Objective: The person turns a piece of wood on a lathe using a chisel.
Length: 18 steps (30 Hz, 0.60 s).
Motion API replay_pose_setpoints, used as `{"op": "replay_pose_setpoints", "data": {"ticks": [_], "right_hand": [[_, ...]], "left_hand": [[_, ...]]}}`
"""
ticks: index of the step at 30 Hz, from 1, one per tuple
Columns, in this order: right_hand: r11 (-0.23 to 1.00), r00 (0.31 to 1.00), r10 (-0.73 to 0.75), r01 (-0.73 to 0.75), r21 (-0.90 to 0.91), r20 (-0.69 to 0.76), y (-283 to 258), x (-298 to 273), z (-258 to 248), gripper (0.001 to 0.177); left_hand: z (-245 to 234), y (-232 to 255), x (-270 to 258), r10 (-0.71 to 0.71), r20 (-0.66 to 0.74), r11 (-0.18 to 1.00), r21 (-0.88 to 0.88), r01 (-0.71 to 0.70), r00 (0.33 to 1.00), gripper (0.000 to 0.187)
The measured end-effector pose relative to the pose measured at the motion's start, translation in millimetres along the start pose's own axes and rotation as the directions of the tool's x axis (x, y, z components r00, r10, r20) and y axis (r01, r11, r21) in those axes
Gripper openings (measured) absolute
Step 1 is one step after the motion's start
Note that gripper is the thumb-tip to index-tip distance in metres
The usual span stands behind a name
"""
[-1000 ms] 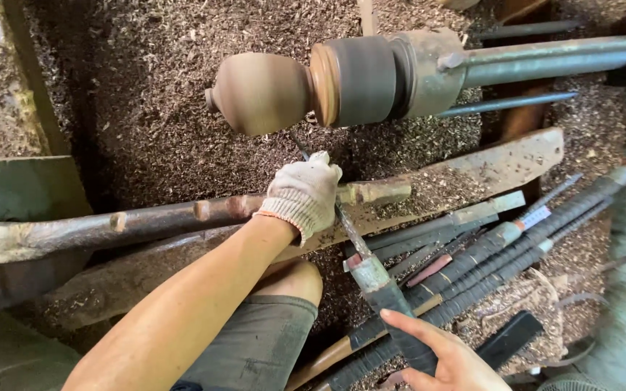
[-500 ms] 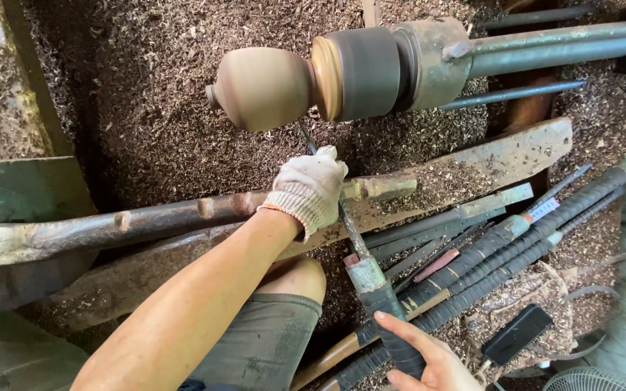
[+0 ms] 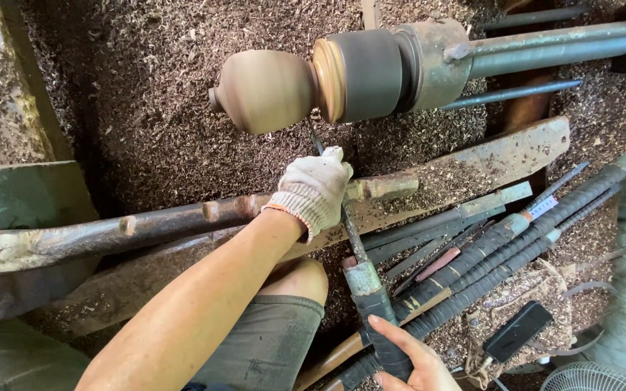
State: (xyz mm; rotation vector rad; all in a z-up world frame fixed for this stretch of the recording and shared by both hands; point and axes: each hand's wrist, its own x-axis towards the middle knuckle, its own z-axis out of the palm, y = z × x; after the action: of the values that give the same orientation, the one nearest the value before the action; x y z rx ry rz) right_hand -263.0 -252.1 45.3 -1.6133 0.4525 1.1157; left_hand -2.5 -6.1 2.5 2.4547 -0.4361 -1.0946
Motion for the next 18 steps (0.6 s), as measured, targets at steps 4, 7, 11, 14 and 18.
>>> {"op": "replay_pose_setpoints", "data": {"ticks": [4,7,11,14,18], "right_hand": [[1.000,1.000,0.002,-0.002,0.004,-0.027,8.4,2.2,3.0,0.079],[1.000,1.000,-0.013,0.014,0.019,-0.027,25.5,5.0,4.1,0.080],[0.985,0.999,0.032,-0.028,0.172,-0.023,35.4,3.8,3.2,0.081],[0.940,0.998,0.068,-0.065,0.335,0.003,65.4,0.1,-9.5,0.084],[0.984,0.991,-0.135,0.132,0.121,0.011,167.6,12.2,-42.4,0.077]], "left_hand": [[-2.2,0.7,-2.3,0.039,-0.015,0.999,0.036,-0.039,0.999,0.038],[-1.4,0.2,-1.8,-0.003,-0.004,1.000,-0.012,0.003,1.000,0.043],[-2.8,0.7,-2.5,0.055,-0.015,0.998,0.044,-0.054,0.998,0.042],[-12.3,2.5,-8.7,0.073,-0.027,0.996,0.045,-0.071,0.997,0.042],[-40.7,5.7,-33.6,0.085,0.087,0.995,0.038,-0.089,0.993,0.071]]}}
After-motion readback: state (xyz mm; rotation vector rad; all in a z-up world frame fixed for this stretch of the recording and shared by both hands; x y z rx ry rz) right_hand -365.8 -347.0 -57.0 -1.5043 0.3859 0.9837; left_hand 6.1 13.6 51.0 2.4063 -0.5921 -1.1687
